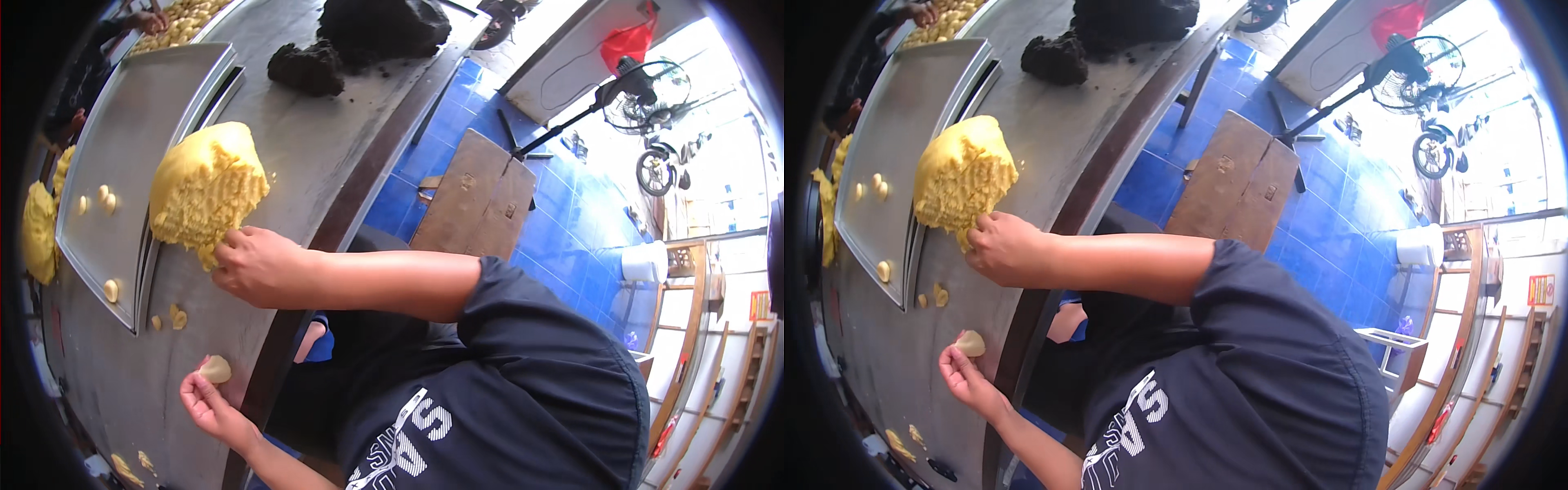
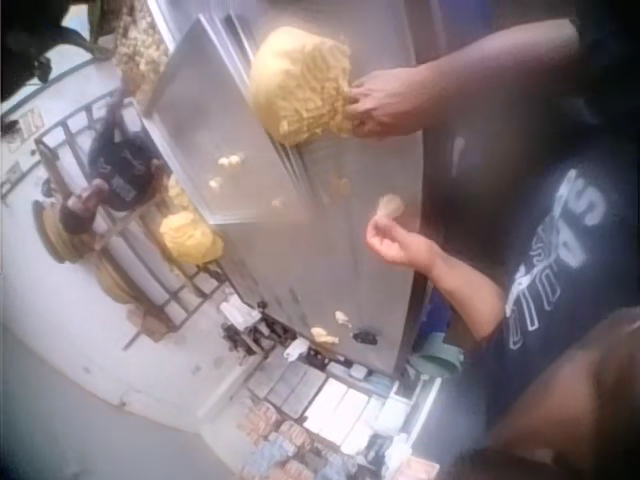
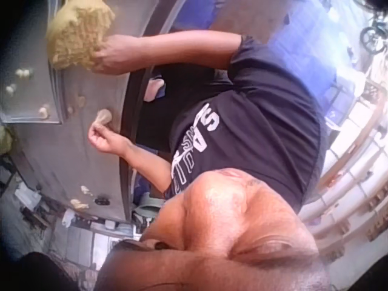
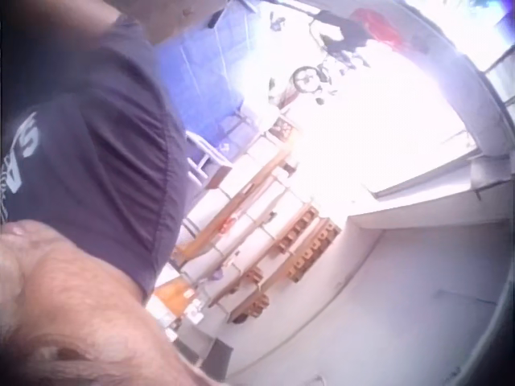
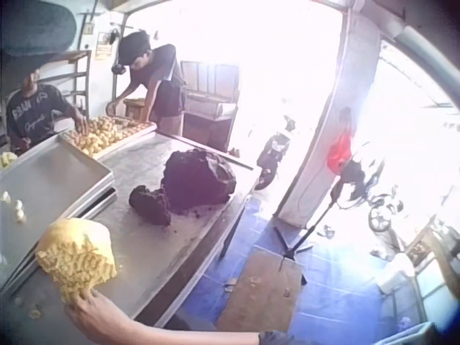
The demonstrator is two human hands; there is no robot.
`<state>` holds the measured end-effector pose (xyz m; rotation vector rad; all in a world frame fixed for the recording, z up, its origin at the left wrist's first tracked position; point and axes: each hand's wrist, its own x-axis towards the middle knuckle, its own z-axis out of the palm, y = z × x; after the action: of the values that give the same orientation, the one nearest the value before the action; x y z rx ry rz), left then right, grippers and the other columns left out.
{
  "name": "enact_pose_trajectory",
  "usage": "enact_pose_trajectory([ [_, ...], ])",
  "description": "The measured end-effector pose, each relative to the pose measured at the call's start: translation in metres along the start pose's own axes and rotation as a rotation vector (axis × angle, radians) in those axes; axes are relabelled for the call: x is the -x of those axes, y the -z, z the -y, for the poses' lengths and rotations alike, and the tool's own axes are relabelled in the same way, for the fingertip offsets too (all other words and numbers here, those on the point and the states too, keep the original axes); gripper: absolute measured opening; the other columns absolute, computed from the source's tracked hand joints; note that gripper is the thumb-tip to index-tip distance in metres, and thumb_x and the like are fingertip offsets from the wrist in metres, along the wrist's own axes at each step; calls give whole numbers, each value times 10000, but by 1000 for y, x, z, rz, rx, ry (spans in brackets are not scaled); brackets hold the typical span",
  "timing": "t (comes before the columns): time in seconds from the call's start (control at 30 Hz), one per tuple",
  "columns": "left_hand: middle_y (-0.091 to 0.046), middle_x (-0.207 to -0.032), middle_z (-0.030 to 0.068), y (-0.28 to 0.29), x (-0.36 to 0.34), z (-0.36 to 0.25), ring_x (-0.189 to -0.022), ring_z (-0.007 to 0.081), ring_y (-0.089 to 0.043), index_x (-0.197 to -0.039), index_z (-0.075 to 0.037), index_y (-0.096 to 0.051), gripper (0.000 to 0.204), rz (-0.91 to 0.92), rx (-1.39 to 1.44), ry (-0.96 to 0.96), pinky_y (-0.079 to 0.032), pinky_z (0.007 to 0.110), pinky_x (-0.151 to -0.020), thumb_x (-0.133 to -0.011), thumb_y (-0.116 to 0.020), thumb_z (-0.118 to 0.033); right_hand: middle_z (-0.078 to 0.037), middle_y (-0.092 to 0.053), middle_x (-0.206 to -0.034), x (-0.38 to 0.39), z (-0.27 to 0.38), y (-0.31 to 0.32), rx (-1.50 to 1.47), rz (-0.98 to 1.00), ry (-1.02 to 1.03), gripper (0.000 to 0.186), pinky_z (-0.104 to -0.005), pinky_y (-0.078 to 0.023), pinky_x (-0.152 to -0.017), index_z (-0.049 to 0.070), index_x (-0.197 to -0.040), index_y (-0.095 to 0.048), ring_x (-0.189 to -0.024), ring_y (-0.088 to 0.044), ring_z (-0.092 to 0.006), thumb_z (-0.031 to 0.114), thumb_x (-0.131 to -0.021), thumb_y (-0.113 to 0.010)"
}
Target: The person tears pieces of yellow dough from a large mass and rolls them by hand into small spheres on a metal table, occasionally placing them on a metal tray.
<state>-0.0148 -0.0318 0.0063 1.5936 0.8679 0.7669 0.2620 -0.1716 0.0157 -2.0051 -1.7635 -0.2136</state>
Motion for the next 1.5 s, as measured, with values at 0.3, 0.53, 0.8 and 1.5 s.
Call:
enact_pose_trajectory([
  [0.3,-720,-1508,240,9,-1,-4,-1349,325,-742,-1623,35,-594,472,-84,291,136,-596,456,-1159,-1227,-615,-220,-94,-717,-1177,19,9,25,-134,130,-139,240,-448,-584,-984,113,-1110,-788,-1152,-671,-298,167,-882,-836],
  [0.53,-783,-1427,219,-41,-17,-23,-1219,209,-794,-1660,15,-572,498,15,214,119,-648,376,-1069,-1231,-617,-236,-128,-747,-1187,6,30,23,-267,56,-79,294,-451,-643,-910,60,-1217,-789,-1112,-733,-334,89,-933,-718],
  [0.8,-747,-1539,129,-51,2,-39,-1196,202,-792,-1724,7,-517,519,14,373,33,-636,375,-1076,-1233,-589,-145,-119,-738,-1198,-16,64,0,-510,-104,14,273,-466,-666,-892,51,-1238,-759,-1081,-777,-349,79,-966,-756],
  [1.5,-710,-782,88,-20,-18,-21,-715,348,-725,-862,-57,-653,709,394,-443,-414,-573,428,-671,-577,-1136,-490,-79,-736,-1249,-33,86,-4,-697,16,-40,494,-473,-621,-989,113,-1230,-828,-1166,-731,-332,92,-755,-963],
])
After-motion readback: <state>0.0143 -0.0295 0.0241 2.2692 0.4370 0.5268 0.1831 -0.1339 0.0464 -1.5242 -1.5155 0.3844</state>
